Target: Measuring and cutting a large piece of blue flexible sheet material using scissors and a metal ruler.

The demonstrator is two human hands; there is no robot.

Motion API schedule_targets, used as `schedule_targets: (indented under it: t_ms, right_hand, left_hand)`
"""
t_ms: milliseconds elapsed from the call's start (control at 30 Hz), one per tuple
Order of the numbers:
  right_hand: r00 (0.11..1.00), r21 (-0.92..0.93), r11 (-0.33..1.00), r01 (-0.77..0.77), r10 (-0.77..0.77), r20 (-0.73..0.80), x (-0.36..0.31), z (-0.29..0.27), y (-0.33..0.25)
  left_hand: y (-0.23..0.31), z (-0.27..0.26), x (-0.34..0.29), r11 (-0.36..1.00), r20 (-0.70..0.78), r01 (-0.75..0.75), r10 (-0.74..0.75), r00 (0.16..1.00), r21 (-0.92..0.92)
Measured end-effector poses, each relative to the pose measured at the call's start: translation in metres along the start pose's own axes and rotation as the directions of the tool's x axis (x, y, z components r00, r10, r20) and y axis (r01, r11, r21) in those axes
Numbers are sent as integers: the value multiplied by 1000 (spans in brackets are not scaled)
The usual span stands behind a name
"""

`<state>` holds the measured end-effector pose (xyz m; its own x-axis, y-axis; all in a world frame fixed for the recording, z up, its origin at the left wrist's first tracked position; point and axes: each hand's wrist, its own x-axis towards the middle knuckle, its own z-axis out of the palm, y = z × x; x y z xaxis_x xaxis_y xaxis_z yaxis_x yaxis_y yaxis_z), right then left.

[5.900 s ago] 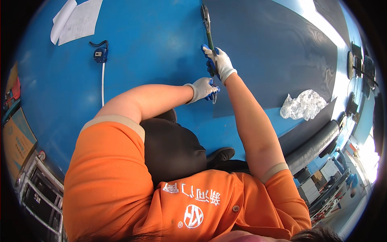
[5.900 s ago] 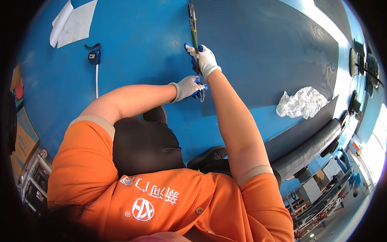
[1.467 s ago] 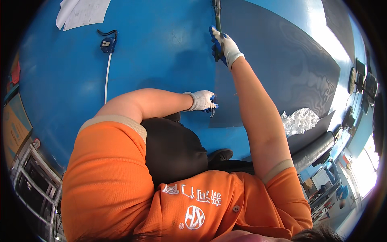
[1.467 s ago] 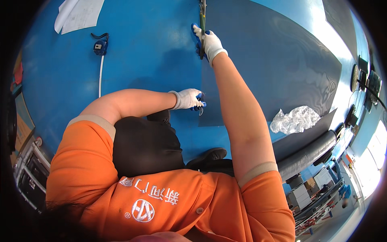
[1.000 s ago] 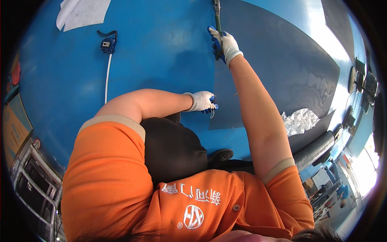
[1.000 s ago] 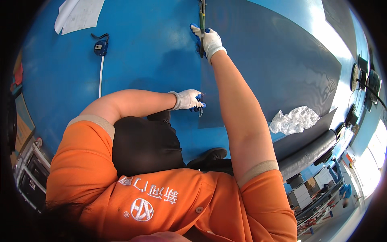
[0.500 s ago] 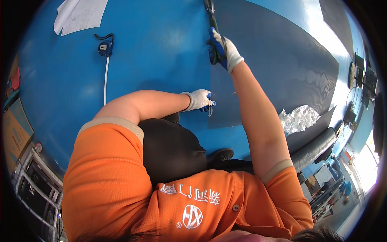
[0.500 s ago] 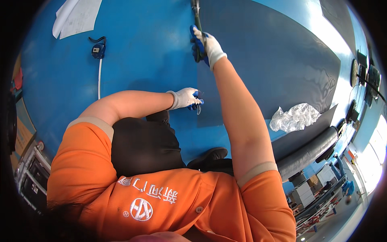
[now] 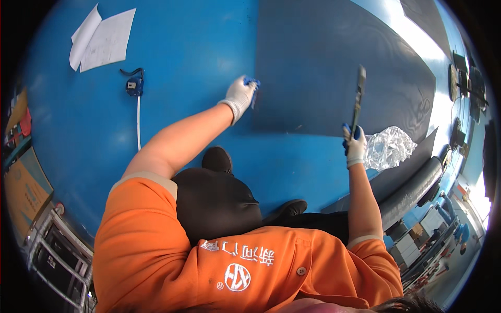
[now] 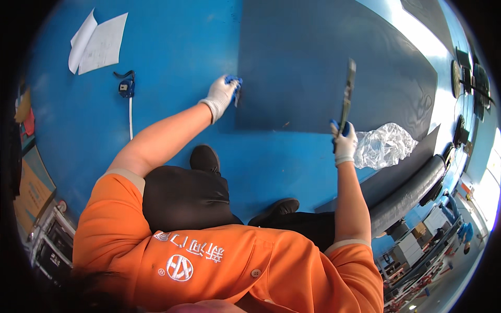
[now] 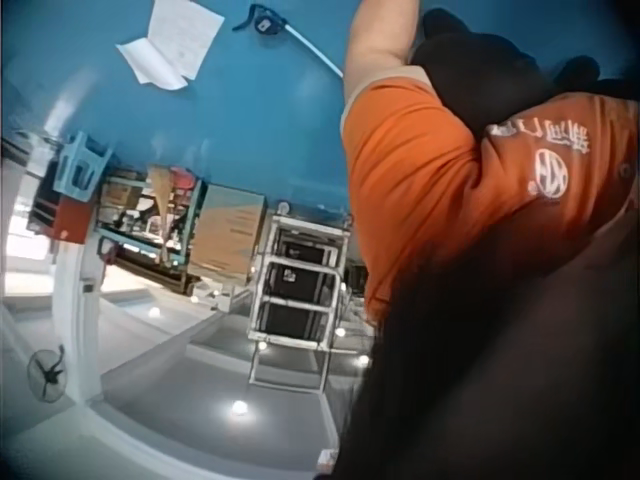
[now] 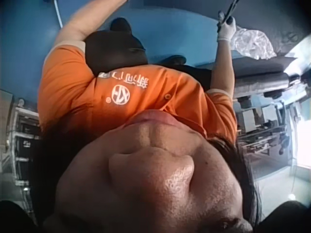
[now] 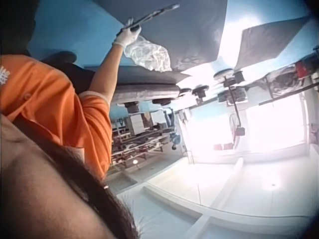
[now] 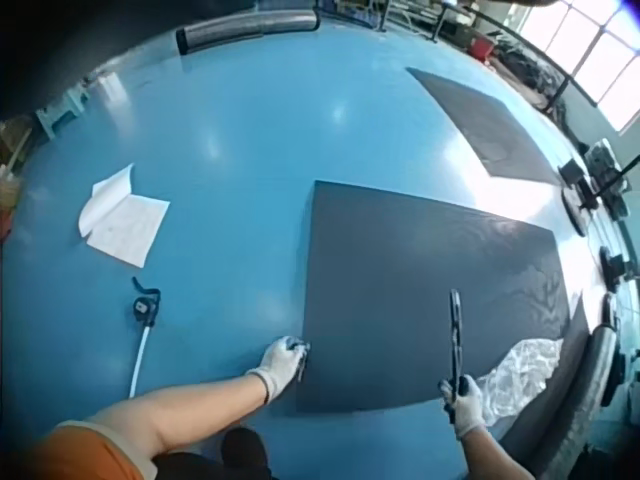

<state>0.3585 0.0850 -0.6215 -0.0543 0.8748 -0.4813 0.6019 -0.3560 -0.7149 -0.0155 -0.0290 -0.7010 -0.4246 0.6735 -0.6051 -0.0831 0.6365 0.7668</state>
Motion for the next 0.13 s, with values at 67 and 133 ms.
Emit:
schedule_targets:
  t_ms: [67,133]
  right_hand:
    - [994,146,988,-53,66,-90,10,-32,31]
    - [935,416,897,-152,267,-234,12,-54,61]
  left_hand:
    - [14,-18,28,1000,-115,-13,15,993,18]
    - [26,-32,47,993,-241,-77,96,966,88]
